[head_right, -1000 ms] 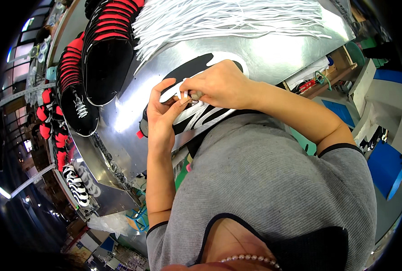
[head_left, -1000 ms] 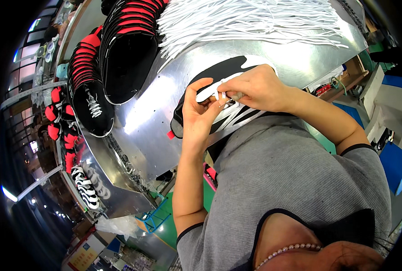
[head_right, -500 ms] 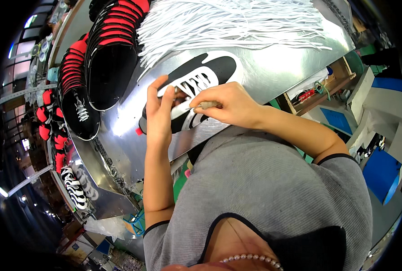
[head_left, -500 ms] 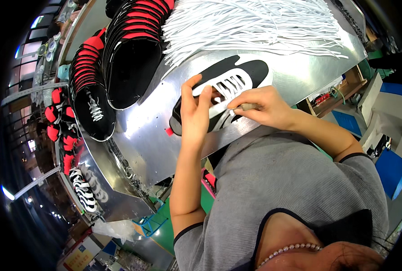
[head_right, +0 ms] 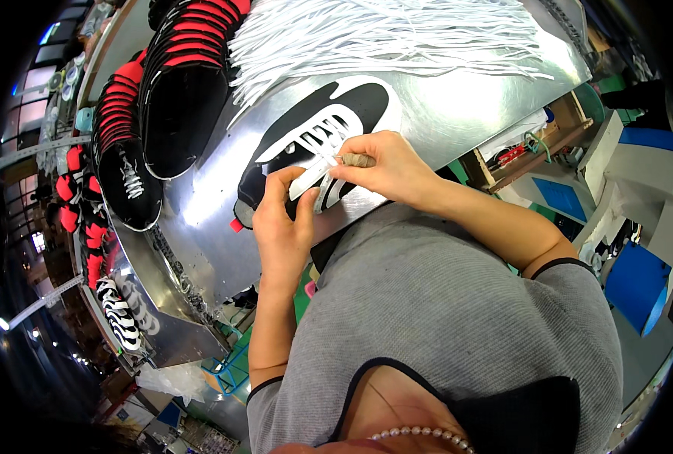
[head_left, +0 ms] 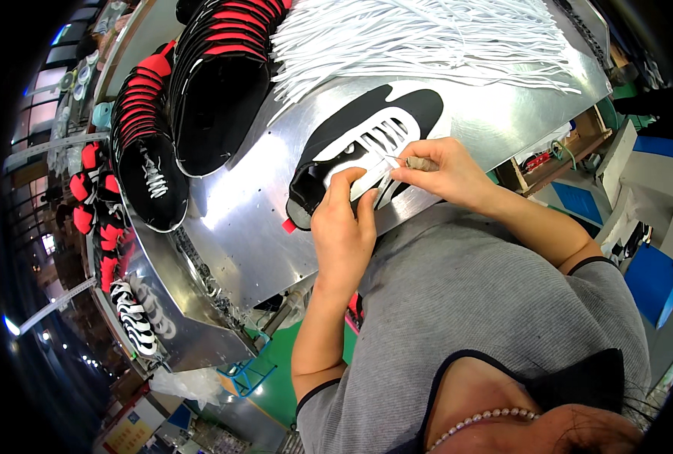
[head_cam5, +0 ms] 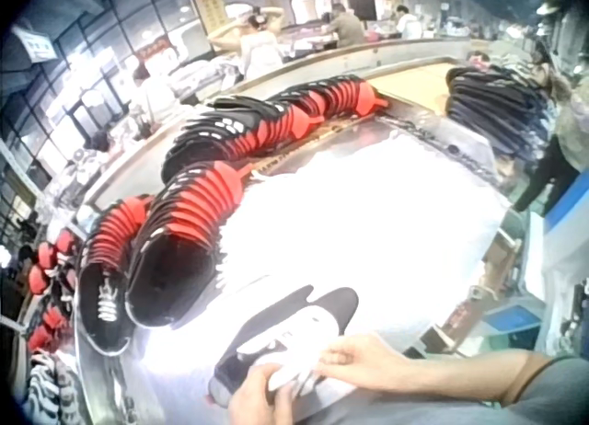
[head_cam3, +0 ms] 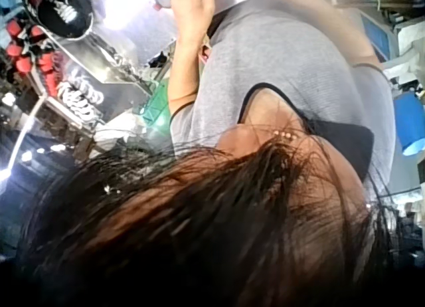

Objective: The person laces the upper part of a black and white shoe by hand, threading a white lace through the eyelets and pulling it tight, then arranges a stack of shoe uppers on a metal table.

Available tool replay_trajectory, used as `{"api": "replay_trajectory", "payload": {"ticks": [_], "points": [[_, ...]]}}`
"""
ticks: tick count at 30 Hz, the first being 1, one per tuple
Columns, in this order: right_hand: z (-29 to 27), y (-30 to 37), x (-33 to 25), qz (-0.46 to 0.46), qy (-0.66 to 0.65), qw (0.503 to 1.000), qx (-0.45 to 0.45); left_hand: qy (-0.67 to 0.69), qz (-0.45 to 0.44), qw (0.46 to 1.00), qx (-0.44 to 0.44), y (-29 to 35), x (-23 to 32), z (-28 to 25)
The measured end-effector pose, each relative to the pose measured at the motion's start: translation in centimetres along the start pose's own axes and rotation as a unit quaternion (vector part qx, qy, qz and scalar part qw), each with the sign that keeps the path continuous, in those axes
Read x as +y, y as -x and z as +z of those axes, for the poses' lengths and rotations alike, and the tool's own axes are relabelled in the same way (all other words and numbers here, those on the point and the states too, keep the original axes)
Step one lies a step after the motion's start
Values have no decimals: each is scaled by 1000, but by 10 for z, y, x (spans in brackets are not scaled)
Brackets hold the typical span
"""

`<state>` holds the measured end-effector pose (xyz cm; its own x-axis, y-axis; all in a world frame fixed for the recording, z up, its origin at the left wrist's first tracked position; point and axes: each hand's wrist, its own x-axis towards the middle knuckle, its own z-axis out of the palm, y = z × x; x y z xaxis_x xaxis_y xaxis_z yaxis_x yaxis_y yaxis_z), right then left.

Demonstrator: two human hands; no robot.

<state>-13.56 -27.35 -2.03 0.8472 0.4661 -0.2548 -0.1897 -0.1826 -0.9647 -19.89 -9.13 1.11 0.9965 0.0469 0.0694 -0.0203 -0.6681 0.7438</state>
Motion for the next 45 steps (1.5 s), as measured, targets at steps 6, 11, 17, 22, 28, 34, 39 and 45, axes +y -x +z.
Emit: {"api": "replay_trajectory", "payload": {"ticks": [6,11,17,22,28,34,39,45], "points": [[9,-13,-12,-14,-192,981,-20,6,-47,998,-41,-4,6,-3],[16,-13,-8,-31,-166,986,3,8,-19,1000,-7,-7,8,6],[9,-4,-14,-15,-140,990,19,-24,-30,999,9,-10,4,14],[0,-9,-6,21,-215,975,-49,49,-16,998,-28,-9,4,6],[18,-7,-10,-11,-186,983,-4,17,-30,999,-15,-13,5,13],[12,-7,-6,1,-175,985,0,-33,-3,999,27,-15,6,21],[-1,1,-10,-50,-97,994,13,-75,25,995,54,-15,4,26],[-20,23,-2,-122,115,986,-9,-64,62,993,78,-15,2,27]]}}
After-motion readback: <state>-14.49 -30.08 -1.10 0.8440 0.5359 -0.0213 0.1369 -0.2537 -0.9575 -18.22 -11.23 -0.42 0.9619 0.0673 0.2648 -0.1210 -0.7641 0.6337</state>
